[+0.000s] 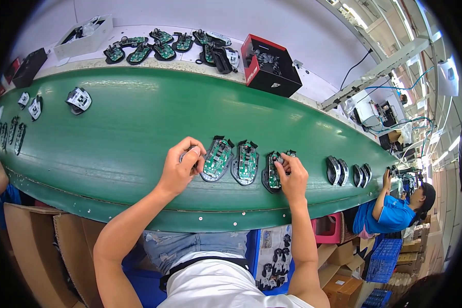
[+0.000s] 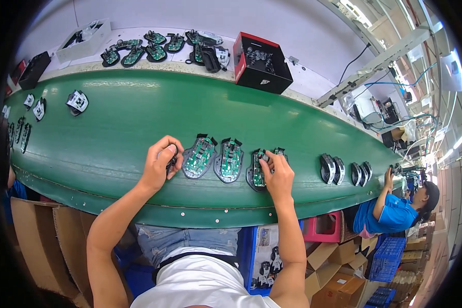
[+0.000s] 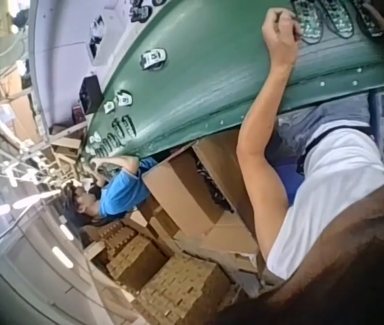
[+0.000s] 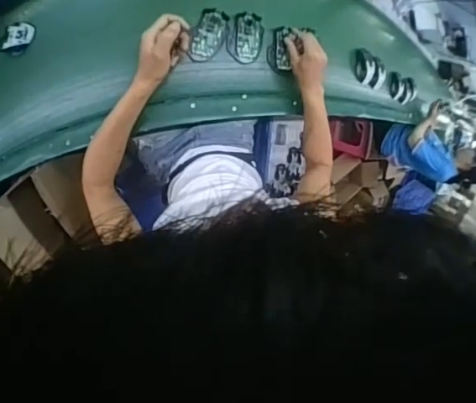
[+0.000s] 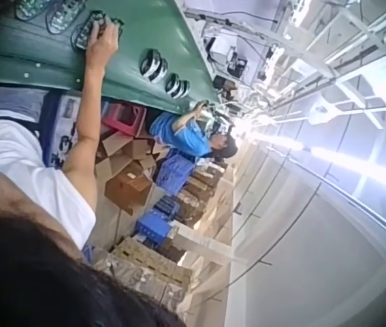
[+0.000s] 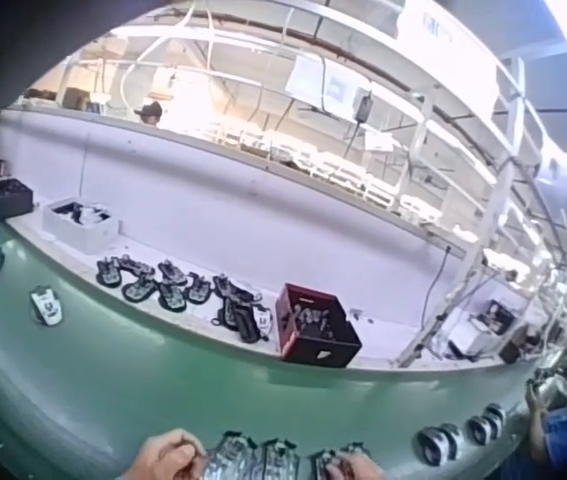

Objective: The person assembles computer mice along a conveyor belt by retrieving scroll wheels from a box, fitting them onto mouse circuit boards, and attaching mouse shells by hand.

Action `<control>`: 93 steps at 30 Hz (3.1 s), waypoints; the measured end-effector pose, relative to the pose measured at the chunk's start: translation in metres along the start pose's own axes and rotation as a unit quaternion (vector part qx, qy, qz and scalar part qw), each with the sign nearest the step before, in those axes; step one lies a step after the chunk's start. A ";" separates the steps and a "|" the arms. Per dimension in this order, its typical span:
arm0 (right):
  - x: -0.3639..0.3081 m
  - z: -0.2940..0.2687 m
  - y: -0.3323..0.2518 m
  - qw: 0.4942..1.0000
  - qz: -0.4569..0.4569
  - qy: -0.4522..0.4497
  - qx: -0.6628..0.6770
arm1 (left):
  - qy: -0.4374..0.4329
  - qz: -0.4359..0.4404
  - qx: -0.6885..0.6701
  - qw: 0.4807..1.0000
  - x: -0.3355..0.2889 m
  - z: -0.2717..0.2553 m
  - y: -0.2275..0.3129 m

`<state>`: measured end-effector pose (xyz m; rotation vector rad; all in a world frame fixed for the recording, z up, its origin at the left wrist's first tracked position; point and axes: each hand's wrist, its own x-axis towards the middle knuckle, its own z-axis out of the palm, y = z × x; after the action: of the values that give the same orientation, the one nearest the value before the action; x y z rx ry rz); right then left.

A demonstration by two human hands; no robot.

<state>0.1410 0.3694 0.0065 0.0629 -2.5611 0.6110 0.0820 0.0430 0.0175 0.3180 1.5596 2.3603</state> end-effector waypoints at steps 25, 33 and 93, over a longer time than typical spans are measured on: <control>0.011 -0.011 -0.001 0.975 -0.077 -0.104 -0.183 | 0.007 0.005 0.021 1.000 0.001 -0.003 -0.001; 0.020 -0.020 0.009 0.951 -0.053 -0.189 -0.240 | 0.015 0.005 0.065 0.998 0.005 0.002 -0.003; 0.033 0.013 -0.026 0.966 -0.131 -0.084 -0.206 | -0.081 -0.069 0.017 0.994 0.008 -0.002 -0.005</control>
<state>0.1105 0.3427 0.0226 0.3162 -2.7237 -0.0318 0.0749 0.0460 0.0128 0.3874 1.4982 2.1484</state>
